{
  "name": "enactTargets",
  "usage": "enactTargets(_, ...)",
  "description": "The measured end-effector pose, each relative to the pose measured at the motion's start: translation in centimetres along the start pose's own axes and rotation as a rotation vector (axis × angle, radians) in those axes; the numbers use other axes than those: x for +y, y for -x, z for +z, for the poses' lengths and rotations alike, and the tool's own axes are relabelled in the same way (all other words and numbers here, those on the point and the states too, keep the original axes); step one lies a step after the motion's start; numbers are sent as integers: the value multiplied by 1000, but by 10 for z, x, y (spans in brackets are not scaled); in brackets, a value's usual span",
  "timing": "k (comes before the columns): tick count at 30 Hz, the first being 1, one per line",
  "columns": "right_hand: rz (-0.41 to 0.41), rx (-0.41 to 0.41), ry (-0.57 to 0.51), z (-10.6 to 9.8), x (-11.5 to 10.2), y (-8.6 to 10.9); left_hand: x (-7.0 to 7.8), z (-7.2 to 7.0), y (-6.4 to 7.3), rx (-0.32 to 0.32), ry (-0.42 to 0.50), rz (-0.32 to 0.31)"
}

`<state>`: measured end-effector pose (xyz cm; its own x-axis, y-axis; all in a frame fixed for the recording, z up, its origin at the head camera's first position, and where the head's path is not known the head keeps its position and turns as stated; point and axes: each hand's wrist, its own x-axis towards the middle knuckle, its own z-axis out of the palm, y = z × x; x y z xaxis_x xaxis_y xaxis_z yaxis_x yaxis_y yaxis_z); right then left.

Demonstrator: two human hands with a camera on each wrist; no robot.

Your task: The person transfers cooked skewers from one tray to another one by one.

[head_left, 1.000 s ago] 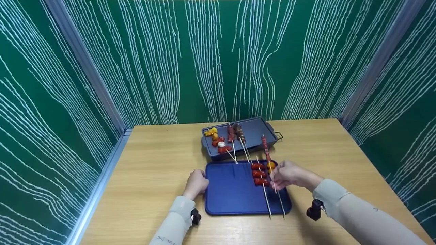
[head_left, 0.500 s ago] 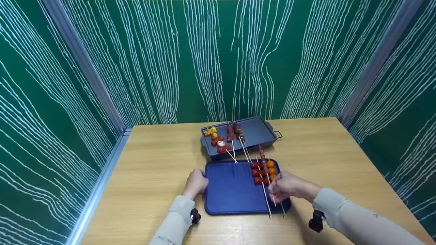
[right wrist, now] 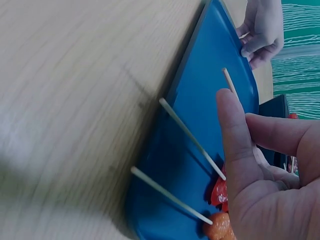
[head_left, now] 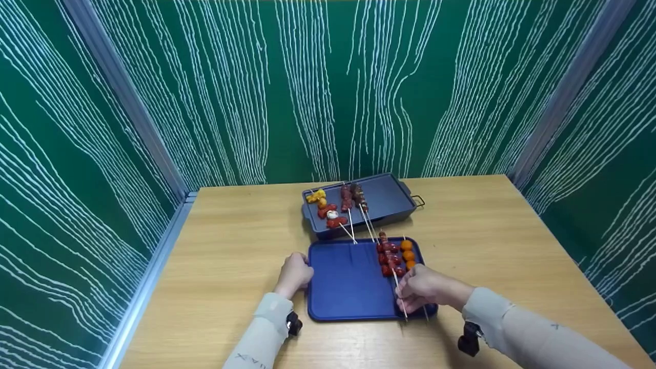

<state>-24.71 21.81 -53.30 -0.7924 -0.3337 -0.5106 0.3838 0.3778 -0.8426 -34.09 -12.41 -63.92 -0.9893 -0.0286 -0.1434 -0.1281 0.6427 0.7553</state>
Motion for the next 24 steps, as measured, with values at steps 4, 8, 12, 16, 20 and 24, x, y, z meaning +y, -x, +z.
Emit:
enactTargets(4, -3, -18, -8, 4, 0, -2, 1, 0, 1, 16, -2, 14)
enactTargets(8, -10, -35, -14, 10, 0, -4, -1, 0, -1, 6, -4, 8)
enactTargets(12, -14, -38, -17, 14, 1, -8, -4, 1, -3, -2, -9, 16)
enactTargets(16, -12, -30, -26, 18, 0, -11, -5, 1, -5, -11, 0, 16)
enactTargets(20, -8, -26, -38, 22, 1, -14, -5, 1, -5, -14, -1, 23)
enactTargets(24, 7, -3, -37, 26, 2, -17, -5, 1, -5, -10, -6, 26)
